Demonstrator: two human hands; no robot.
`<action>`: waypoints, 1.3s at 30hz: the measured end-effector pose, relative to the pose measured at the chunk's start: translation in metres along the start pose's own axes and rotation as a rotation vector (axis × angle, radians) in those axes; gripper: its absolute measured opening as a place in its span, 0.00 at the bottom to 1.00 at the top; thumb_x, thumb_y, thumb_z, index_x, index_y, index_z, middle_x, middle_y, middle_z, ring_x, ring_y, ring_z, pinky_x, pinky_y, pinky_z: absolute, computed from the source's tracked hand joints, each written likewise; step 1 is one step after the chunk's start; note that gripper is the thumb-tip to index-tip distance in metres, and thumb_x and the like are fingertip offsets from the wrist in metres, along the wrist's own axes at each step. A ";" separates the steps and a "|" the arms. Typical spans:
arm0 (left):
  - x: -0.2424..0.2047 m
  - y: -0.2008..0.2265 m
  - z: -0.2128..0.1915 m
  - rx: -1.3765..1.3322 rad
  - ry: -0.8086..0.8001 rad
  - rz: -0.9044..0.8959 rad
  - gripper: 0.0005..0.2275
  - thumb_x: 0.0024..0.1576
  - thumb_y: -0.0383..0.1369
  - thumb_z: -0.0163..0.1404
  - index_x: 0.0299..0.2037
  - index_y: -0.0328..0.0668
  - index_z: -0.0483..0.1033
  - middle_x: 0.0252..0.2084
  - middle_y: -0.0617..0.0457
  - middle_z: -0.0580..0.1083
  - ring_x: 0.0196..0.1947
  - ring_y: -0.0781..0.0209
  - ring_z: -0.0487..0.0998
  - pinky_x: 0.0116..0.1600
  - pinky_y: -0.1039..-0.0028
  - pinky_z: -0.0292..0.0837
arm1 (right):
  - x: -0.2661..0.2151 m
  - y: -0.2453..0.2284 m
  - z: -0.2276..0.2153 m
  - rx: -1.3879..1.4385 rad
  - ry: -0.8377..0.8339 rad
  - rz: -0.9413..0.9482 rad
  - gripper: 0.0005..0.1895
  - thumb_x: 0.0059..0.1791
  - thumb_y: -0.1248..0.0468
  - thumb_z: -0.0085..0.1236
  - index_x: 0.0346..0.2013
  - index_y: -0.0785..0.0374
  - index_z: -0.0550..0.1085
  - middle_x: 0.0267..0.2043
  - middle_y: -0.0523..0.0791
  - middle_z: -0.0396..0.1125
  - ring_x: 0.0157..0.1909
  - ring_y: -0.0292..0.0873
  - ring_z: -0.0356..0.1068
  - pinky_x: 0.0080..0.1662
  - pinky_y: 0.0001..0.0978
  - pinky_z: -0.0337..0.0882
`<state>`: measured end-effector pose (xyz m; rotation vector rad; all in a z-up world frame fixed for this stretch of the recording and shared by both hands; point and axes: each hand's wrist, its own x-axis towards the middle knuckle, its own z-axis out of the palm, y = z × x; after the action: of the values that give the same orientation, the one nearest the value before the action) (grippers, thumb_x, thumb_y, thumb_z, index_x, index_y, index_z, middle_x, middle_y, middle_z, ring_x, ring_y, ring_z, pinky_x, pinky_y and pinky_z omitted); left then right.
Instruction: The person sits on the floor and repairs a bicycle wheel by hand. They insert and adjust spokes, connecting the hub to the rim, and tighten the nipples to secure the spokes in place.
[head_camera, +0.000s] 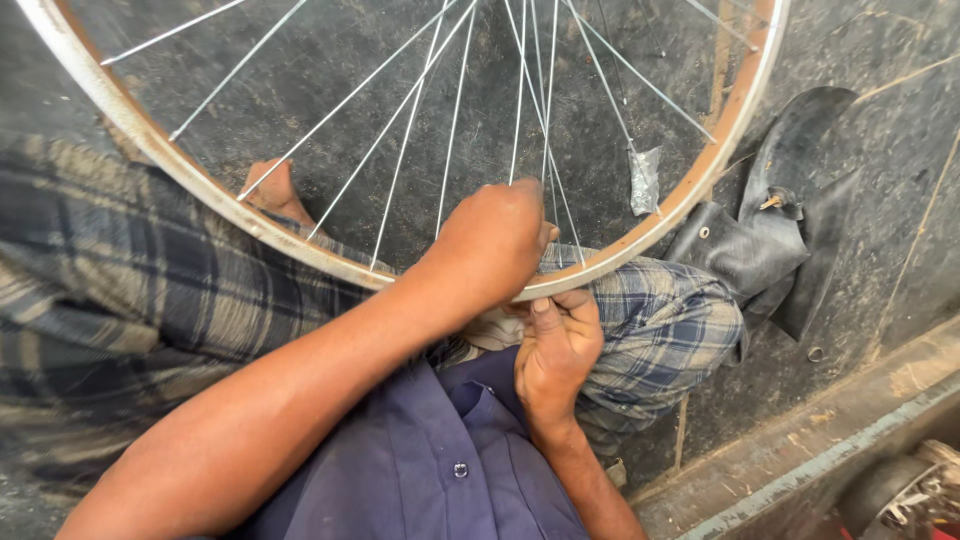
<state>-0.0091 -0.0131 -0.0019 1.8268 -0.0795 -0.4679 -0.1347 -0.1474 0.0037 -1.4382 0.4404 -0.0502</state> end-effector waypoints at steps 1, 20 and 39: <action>-0.001 0.001 -0.002 -0.005 -0.007 -0.016 0.11 0.55 0.34 0.56 0.30 0.31 0.73 0.30 0.32 0.76 0.34 0.30 0.78 0.39 0.47 0.73 | 0.000 0.002 0.001 -0.015 0.017 -0.006 0.04 0.57 0.74 0.49 0.47 0.73 0.68 0.44 0.54 0.71 0.45 0.45 0.75 0.52 0.38 0.78; 0.000 0.014 -0.022 -0.126 -0.121 -0.133 0.12 0.57 0.36 0.53 0.29 0.33 0.74 0.28 0.36 0.76 0.32 0.35 0.78 0.38 0.50 0.72 | -0.004 0.005 -0.008 -0.159 0.071 -0.076 0.05 0.56 0.74 0.56 0.45 0.70 0.70 0.44 0.49 0.71 0.47 0.37 0.71 0.53 0.28 0.73; 0.002 0.011 -0.021 -0.140 -0.160 -0.162 0.07 0.54 0.31 0.53 0.31 0.33 0.74 0.33 0.35 0.75 0.34 0.36 0.79 0.39 0.51 0.74 | -0.007 0.005 -0.006 -0.418 0.155 -0.032 0.05 0.57 0.71 0.55 0.46 0.70 0.70 0.47 0.46 0.71 0.49 0.36 0.71 0.53 0.28 0.74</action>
<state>0.0019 0.0022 0.0125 1.6627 -0.0080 -0.7166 -0.1444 -0.1505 0.0005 -1.8609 0.5789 -0.1004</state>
